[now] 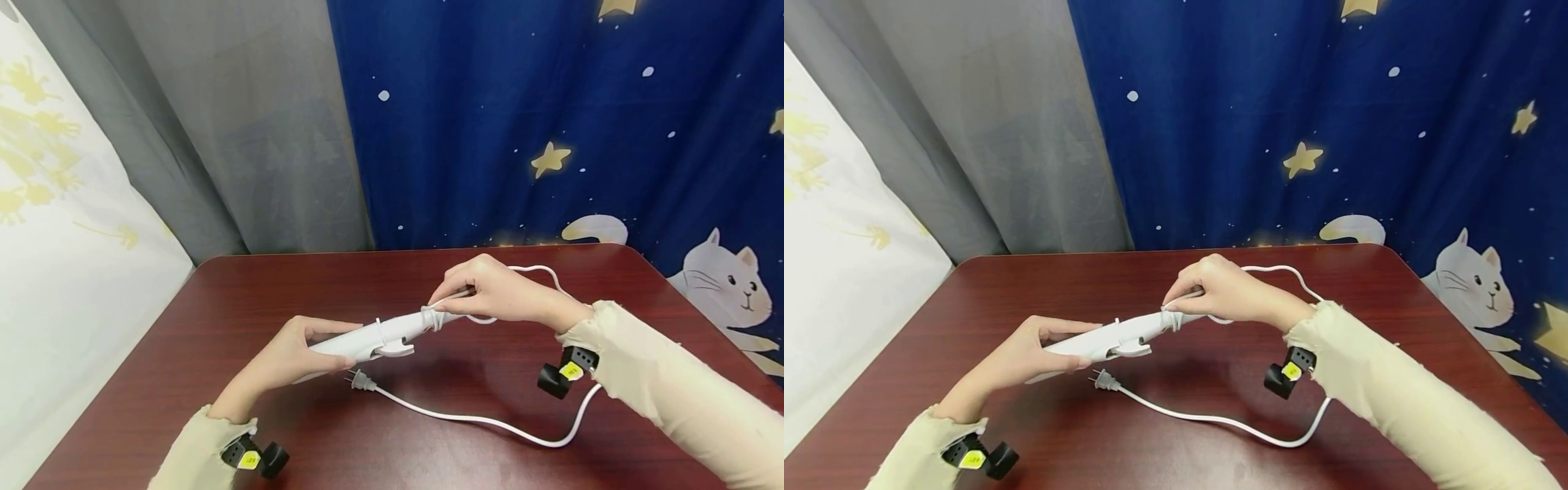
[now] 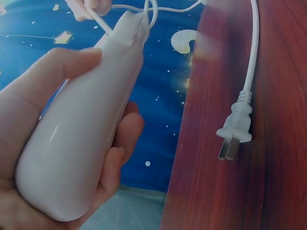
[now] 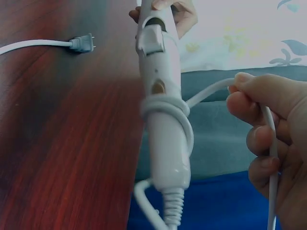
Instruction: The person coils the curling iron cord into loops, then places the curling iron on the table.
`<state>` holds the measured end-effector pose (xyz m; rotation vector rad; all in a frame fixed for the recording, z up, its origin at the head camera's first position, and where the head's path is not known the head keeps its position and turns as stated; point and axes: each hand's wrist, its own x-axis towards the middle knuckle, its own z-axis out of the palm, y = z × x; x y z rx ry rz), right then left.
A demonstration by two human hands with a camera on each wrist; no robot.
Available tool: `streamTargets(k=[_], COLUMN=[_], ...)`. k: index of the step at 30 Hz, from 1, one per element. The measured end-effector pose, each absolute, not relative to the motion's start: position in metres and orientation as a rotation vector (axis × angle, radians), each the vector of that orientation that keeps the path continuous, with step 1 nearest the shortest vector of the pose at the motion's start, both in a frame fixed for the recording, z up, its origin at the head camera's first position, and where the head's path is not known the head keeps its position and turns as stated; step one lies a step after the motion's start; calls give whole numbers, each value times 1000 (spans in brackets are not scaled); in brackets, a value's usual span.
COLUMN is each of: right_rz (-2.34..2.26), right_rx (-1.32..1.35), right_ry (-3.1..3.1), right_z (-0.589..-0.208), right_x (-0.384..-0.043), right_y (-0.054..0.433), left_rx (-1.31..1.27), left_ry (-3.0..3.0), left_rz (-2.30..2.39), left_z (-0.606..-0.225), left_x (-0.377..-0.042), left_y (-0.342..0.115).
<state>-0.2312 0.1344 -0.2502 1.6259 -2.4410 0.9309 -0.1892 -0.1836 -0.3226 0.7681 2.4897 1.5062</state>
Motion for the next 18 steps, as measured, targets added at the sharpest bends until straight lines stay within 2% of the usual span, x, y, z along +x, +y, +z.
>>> streamTargets(k=[18], right_rz=[1077], right_rx=[1221], right_ry=[-2513], right_z=[-261], right_x=[-222], right_y=[142], left_rx=[430], left_ry=[2667], left_rz=[1771], left_z=[-319], left_x=[-192], left_y=[-181])
